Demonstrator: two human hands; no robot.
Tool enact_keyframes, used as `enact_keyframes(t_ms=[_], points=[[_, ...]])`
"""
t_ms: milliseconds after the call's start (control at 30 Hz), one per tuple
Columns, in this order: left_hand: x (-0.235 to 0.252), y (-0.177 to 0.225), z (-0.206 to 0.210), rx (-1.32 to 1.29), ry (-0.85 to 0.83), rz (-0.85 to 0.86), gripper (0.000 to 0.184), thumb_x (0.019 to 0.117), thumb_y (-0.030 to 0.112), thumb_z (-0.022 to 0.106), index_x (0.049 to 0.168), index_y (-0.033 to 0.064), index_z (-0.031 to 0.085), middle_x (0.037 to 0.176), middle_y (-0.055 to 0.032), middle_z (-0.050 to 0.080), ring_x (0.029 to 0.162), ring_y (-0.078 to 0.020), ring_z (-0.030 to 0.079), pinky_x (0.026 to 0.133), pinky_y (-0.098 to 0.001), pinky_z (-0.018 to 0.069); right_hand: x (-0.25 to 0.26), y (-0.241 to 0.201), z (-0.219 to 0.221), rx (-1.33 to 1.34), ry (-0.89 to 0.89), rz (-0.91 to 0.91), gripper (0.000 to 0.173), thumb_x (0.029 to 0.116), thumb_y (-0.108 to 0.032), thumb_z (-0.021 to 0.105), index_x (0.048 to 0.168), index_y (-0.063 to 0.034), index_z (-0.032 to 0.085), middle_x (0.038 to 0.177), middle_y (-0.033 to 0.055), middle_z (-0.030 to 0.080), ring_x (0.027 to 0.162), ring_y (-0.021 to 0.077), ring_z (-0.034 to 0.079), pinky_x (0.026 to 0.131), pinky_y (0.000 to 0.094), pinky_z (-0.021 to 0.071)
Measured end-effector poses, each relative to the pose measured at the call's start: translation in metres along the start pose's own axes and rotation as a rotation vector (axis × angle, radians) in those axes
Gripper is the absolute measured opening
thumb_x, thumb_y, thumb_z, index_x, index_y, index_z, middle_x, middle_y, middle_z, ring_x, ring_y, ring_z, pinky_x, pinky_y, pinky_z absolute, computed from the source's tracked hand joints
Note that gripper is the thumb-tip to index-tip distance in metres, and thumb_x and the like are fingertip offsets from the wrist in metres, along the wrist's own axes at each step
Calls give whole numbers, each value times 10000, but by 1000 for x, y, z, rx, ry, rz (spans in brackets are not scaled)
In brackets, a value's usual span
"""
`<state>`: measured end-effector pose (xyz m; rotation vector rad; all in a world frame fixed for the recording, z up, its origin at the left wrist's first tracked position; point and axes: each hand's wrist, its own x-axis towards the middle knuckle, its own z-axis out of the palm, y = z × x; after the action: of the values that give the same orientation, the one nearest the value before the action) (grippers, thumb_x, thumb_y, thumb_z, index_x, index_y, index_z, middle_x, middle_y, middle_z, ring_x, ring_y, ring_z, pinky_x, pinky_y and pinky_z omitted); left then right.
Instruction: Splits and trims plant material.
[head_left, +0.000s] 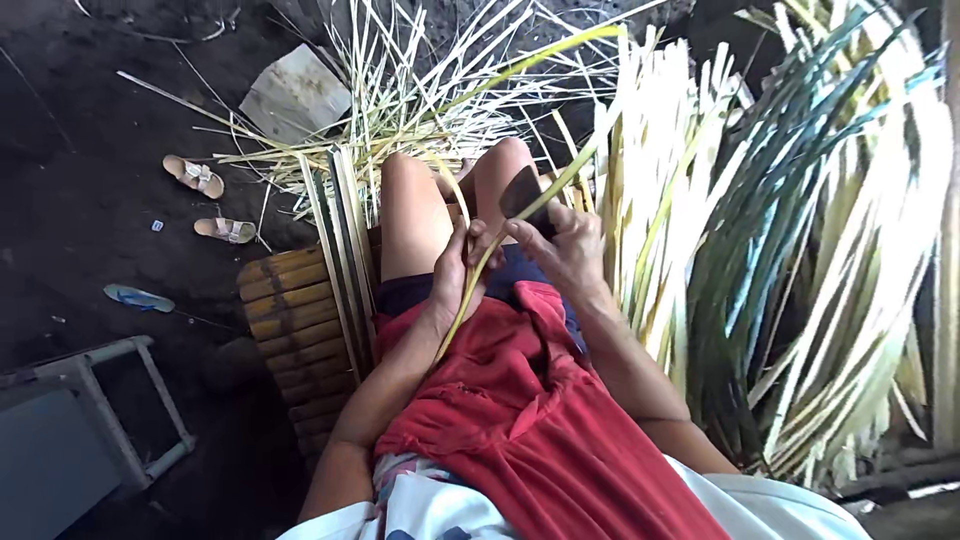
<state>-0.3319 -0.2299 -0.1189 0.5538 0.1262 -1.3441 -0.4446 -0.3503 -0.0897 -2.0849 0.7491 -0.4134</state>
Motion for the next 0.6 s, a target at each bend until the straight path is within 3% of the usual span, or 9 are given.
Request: enact_keyframes(t_ms=[67, 133, 200, 233, 300, 367, 433, 500, 600], points=[[15, 4, -17, -22, -1, 46, 449, 1092, 535, 301, 926, 225, 580, 686, 67, 517, 564, -25, 512, 539, -159, 464, -9, -13, 22, -47, -90, -28, 325, 981, -372, 684, 852, -75, 655, 619, 40, 594, 478, 162, 568, 419, 368, 489], [35, 11, -28, -181, -32, 123, 416, 1108, 492, 255, 907, 213, 489, 629, 86, 411, 486, -14, 409, 490, -137, 393, -26, -19, 45, -155, -204, -158, 387, 932, -424, 725, 771, -76, 673, 625, 36, 614, 532, 173, 613, 469, 391, 513], [53, 22, -13, -331, 150, 175, 440, 1126, 404, 216, 842, 208, 489, 526, 114, 408, 397, 6, 376, 435, -132, 375, -43, -20, 53, -197, -300, -300, 431, 967, -453, 653, 759, -78, 693, 643, 47, 634, 550, 182, 634, 473, 379, 496], [56, 22, -11, -355, 158, 170, 449, 1125, 408, 205, 857, 211, 506, 509, 120, 422, 382, 12, 385, 426, -131, 384, -42, -21, 51, -204, -313, -325, 445, 983, -453, 627, 756, -76, 693, 641, 49, 630, 542, 187, 626, 461, 380, 480], [44, 10, -32, -201, -107, 95, 473, 1093, 548, 210, 1090, 215, 545, 653, 80, 436, 485, -4, 422, 481, -127, 400, -26, -21, 39, -225, -286, -275, 461, 988, -464, 611, 746, -78, 679, 624, 39, 608, 526, 187, 607, 446, 389, 470], [36, 4, -38, -10, -216, 76, 576, 1073, 605, 210, 1268, 190, 558, 699, 50, 473, 518, -13, 449, 481, -138, 409, -8, -16, 25, -257, -209, -166, 448, 996, -451, 611, 772, -69, 676, 593, 53, 585, 496, 215, 587, 432, 426, 464], [30, 8, -17, 72, -39, 58, 454, 1107, 488, 291, 1239, 166, 583, 703, 51, 501, 533, -11, 480, 502, -137, 442, -3, -5, 18, -281, -151, -98, 476, 1026, -481, 562, 765, -90, 632, 586, 53, 542, 478, 211, 547, 418, 414, 432], [43, 12, -6, 34, 180, 69, 398, 1133, 359, 251, 1242, 127, 555, 672, 77, 527, 492, 9, 490, 475, -127, 452, -4, -1, 17, -280, -118, -106, 482, 1042, -468, 536, 752, -89, 605, 576, 48, 512, 461, 200, 518, 406, 394, 408], [45, 8, -33, 108, 269, 68, 423, 1125, 428, 266, 1325, 206, 565, 634, 100, 391, 423, 7, 328, 403, -117, 313, -6, -9, 4, -240, -137, -117, 471, 1034, -459, 546, 726, -104, 593, 556, 18, 503, 452, 156, 514, 400, 351, 403]])
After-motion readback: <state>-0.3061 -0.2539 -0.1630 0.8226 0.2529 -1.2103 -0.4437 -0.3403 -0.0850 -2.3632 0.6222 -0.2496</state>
